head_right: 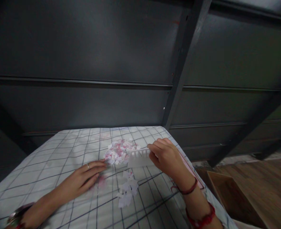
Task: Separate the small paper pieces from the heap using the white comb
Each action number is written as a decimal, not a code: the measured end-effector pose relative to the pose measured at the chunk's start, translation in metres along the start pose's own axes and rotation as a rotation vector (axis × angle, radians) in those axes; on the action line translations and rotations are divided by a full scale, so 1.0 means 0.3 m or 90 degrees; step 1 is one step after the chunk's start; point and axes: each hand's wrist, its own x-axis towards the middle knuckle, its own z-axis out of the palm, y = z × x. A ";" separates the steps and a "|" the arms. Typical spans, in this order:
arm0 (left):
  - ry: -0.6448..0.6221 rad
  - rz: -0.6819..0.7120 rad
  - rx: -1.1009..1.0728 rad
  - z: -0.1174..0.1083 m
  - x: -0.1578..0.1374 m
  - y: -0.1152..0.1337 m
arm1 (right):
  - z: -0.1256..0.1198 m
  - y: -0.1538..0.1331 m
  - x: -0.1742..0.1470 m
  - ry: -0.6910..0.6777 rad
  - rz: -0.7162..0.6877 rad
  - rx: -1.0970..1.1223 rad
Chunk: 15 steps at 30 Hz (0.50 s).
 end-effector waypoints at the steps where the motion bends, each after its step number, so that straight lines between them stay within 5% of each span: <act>1: 0.001 0.001 0.000 -0.001 0.000 0.000 | 0.003 -0.006 0.002 0.005 0.001 -0.001; 15: 0.001 -0.001 0.002 0.000 0.000 0.001 | 0.018 -0.029 0.011 0.050 -0.033 0.027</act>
